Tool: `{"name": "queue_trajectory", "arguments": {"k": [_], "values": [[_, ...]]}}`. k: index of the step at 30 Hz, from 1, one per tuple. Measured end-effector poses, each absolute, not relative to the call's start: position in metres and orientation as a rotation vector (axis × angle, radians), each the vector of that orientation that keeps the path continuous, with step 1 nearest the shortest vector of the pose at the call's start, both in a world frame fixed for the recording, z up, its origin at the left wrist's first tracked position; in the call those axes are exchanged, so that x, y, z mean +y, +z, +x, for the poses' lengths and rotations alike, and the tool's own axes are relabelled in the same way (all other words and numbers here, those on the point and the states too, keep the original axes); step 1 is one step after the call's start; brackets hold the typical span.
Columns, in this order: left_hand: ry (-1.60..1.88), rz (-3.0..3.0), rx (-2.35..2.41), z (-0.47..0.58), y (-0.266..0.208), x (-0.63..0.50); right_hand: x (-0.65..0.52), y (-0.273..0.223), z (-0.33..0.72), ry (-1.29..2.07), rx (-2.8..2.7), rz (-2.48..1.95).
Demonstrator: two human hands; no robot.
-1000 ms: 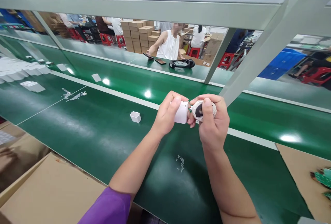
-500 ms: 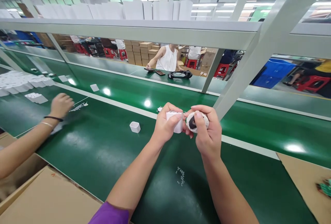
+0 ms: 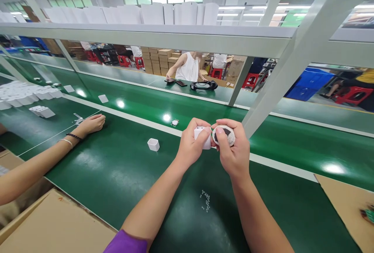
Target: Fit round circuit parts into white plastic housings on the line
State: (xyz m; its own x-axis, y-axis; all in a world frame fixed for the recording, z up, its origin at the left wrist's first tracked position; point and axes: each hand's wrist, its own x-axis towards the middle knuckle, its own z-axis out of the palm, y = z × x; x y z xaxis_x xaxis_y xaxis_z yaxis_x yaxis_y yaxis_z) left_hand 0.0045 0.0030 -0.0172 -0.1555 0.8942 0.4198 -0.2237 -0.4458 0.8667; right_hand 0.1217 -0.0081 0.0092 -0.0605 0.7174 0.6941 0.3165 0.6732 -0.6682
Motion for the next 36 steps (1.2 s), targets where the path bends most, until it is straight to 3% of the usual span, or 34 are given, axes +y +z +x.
{"name": "queue_trajectory", "arguments": {"k": [14,26,36], "values": [[1.733,1.279,0.792,0.004,-0.017,0.001,-0.007,0.007,0.121,0.231,-1.749,-0.810],[1.928,1.630,1.106,0.006,-0.020,0.002,-0.004,0.004,0.114,-0.302,-1.869,-0.701],[1.909,1.559,0.981,0.008,-0.021,0.003,-0.005,0.001,0.111,-0.298,-1.796,-0.765]]}}
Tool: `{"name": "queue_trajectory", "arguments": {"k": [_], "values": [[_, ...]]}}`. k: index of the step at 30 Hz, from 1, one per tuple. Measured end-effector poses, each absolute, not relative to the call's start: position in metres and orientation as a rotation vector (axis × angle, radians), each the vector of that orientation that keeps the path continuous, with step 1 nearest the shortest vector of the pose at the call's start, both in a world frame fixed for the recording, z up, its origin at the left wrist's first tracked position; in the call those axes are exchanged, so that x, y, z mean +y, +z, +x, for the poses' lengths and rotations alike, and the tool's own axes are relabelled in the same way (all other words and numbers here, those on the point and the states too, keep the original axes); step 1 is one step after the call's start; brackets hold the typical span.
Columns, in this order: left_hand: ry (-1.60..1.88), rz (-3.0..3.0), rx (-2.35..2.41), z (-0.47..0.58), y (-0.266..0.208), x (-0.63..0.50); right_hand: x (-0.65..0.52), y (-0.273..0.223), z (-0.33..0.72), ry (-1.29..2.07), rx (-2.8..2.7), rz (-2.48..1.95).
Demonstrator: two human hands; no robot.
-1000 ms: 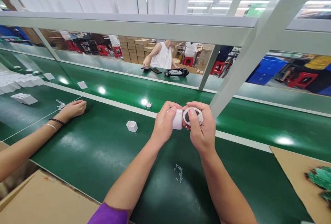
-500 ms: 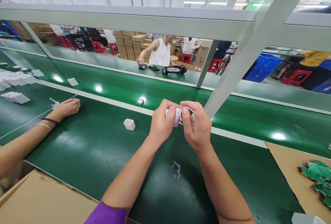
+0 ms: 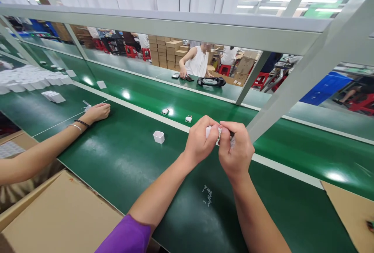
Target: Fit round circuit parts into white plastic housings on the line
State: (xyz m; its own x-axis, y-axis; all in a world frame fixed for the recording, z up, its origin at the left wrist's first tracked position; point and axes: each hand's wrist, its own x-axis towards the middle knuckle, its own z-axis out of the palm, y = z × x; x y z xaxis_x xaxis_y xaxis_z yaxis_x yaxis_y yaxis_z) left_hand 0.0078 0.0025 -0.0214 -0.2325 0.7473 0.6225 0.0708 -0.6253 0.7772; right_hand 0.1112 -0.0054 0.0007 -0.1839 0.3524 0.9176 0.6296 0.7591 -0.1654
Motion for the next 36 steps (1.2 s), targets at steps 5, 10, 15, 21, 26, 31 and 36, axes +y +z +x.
{"name": "queue_trajectory", "arguments": {"k": [5,10,15,21,26,31,36], "values": [[1.670,1.259,0.787,0.007,-0.021,0.007,-0.006,0.009,0.122,0.042,-1.738,-0.872],[1.611,0.881,0.590,0.001,-0.028,0.028,0.013,0.011,0.134,0.519,-1.610,-0.894],[1.687,0.406,0.590,-0.003,-0.043,0.054,0.040,-0.010,0.128,0.786,-1.740,-1.005],[1.571,0.226,0.615,0.005,-0.059,0.069,0.047,-0.041,0.109,0.632,-2.021,-1.121],[1.476,0.257,0.721,0.011,-0.073,0.072,0.076,-0.035,0.105,0.278,-2.057,-1.500],[1.583,0.279,0.891,-0.011,-0.080,0.078,0.135,-0.022,0.112,0.294,-2.038,-1.878],[1.676,0.350,0.904,-0.036,-0.075,0.081,0.177,-0.031,0.126,0.479,-1.911,-2.252]]}}
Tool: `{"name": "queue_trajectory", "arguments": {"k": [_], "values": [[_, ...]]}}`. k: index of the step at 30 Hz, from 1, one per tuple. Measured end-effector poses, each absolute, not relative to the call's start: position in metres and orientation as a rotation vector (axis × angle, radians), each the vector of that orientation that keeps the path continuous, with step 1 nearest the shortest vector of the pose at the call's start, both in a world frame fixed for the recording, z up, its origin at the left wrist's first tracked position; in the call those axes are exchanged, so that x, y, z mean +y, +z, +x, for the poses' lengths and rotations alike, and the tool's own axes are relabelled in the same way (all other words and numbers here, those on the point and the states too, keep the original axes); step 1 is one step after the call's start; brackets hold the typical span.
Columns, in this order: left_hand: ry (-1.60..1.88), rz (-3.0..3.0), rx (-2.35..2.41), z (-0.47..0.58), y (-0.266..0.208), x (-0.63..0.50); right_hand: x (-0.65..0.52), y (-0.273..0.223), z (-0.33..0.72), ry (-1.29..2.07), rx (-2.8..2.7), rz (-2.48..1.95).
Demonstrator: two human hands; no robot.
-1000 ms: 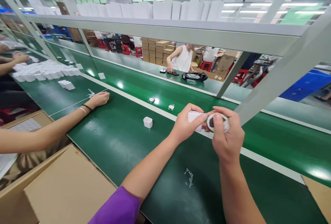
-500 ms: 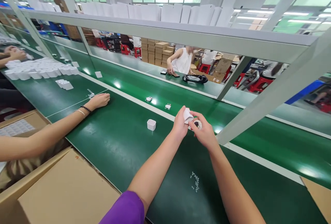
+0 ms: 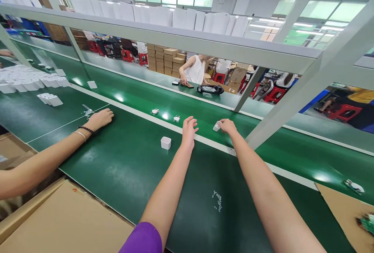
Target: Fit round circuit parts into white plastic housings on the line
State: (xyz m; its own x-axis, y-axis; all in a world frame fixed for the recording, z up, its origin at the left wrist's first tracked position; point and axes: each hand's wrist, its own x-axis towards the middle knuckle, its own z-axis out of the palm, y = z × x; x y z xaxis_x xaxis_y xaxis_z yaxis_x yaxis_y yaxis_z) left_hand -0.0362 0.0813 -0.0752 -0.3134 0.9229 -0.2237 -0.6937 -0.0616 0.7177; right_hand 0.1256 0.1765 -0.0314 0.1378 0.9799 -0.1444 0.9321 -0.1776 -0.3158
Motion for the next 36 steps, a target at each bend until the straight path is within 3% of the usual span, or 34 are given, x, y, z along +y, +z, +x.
{"name": "queue_trajectory", "arguments": {"k": [9,23,28,32,36], "values": [[1.733,0.449,0.953,-0.040,-0.079,0.087,0.179,-0.054,0.137,0.604,-1.829,-2.272],[1.838,0.791,1.136,-0.069,-0.071,0.085,-0.001,-0.069,0.179,0.569,-2.560,-1.332],[1.850,1.023,1.311,-0.085,-0.052,0.066,-0.047,-0.079,0.205,0.446,-2.703,-1.240],[1.674,1.271,1.534,-0.106,-0.054,0.051,-0.054,-0.083,0.222,0.455,-2.731,-1.302],[1.001,1.785,1.908,-0.131,-0.083,0.042,-0.055,-0.089,0.229,0.482,-2.742,-1.370]]}}
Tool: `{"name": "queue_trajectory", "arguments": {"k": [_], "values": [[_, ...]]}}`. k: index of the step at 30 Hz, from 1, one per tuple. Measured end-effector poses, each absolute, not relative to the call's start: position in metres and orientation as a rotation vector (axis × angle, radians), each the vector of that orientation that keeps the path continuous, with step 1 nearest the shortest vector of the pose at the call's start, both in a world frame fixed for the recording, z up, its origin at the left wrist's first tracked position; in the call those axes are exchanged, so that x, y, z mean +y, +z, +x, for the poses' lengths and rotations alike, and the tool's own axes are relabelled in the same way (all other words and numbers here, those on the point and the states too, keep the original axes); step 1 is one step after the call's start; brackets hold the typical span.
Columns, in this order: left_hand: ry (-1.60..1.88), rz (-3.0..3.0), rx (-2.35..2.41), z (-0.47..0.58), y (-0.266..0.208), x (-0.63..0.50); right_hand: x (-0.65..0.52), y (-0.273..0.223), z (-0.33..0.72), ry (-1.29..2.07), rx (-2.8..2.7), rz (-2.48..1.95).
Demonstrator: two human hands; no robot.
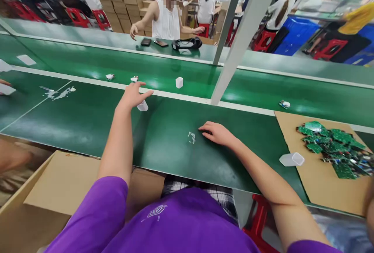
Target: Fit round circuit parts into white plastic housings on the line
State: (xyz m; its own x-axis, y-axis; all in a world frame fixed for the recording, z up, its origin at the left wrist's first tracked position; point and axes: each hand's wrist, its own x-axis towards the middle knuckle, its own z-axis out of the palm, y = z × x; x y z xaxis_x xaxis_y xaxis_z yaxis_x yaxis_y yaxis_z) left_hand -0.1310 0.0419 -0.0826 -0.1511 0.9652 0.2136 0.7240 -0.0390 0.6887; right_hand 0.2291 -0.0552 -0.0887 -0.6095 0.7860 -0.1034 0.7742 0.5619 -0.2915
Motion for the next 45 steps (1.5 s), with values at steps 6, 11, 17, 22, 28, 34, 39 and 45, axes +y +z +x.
{"name": "queue_trajectory", "arguments": {"k": [6,11,17,22,28,34,39,45], "values": [[0.549,1.881,1.904,-0.146,-0.116,0.021,-0.060,-0.090,0.212,0.378,-2.830,-1.371],[0.879,1.656,1.812,-0.140,-0.121,0.016,-0.061,-0.090,0.200,0.233,-2.909,-1.409],[1.092,1.482,1.659,-0.103,-0.118,0.020,-0.072,-0.084,0.188,0.041,-3.012,-1.376],[1.190,1.275,1.302,-0.040,-0.101,0.035,-0.078,-0.087,0.185,-0.047,-3.014,-1.330],[1.220,1.061,0.877,0.013,-0.079,0.047,-0.070,-0.085,0.199,0.031,-2.885,-1.352],[1.136,0.985,0.538,0.023,-0.061,0.051,-0.035,-0.042,0.197,0.300,-2.370,-1.088],[1.251,1.042,0.505,0.021,-0.032,0.039,-0.005,0.004,0.176,0.299,-1.840,-0.914],[1.250,1.135,0.484,0.011,-0.017,0.022,0.002,0.012,0.167,0.432,-1.638,-0.870]]}}
